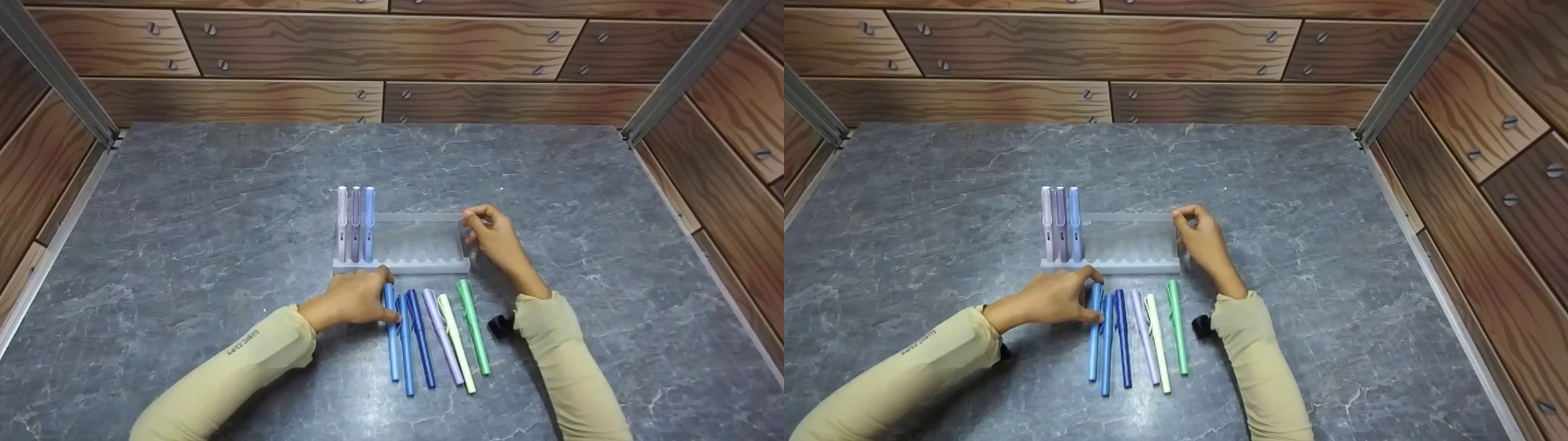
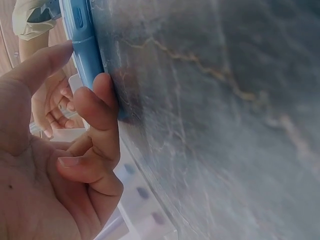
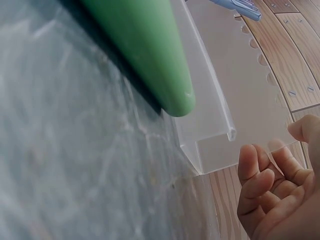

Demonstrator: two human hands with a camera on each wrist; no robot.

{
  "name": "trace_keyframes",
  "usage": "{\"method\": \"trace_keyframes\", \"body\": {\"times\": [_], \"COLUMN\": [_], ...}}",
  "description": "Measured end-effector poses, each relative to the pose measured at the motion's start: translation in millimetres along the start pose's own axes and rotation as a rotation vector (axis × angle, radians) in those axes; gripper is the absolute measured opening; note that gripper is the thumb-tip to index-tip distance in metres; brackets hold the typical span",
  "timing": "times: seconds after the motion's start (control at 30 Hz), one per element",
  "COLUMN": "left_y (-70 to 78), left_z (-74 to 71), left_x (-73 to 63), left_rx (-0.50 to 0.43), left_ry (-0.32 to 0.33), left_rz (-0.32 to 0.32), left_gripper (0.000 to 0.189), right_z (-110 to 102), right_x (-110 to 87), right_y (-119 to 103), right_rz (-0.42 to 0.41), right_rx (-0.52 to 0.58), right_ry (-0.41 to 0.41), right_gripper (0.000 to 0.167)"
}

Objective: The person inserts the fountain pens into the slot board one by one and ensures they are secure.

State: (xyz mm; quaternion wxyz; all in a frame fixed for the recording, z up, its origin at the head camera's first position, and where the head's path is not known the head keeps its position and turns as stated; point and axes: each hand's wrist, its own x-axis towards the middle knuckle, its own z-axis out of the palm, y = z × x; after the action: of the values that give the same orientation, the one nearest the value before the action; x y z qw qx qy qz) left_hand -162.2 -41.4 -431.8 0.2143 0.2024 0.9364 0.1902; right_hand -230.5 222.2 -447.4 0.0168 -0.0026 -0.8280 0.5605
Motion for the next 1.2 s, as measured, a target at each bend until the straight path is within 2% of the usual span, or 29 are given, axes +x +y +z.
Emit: {"method": "trace_keyframes", "body": {"times": [0.23, 0.7, 1.2], "left_y": [-0.9, -0.6, 6.5], "left_z": [-0.1, -2.3, 0.8], "left_x": [-0.9, -2.4, -1.0], "left_rx": [-0.021, -0.071, 0.013], "left_ry": [-0.005, -0.011, 0.021], "left_rz": [-0.005, -0.026, -0.064], "left_gripper": [0.072, 0.062, 0.065], "right_z": [0.4, 1.7, 1.9], "right_x": [-0.6, -0.7, 0.6], "right_y": [1.5, 1.8, -0.2], "right_rz": [0.008, 0.026, 0.014], "right_rx": [0.004, 0.032, 0.030], "right_ry": [0.002, 0.012, 0.010], "right_gripper": [0.024, 0.024, 0.023]}}
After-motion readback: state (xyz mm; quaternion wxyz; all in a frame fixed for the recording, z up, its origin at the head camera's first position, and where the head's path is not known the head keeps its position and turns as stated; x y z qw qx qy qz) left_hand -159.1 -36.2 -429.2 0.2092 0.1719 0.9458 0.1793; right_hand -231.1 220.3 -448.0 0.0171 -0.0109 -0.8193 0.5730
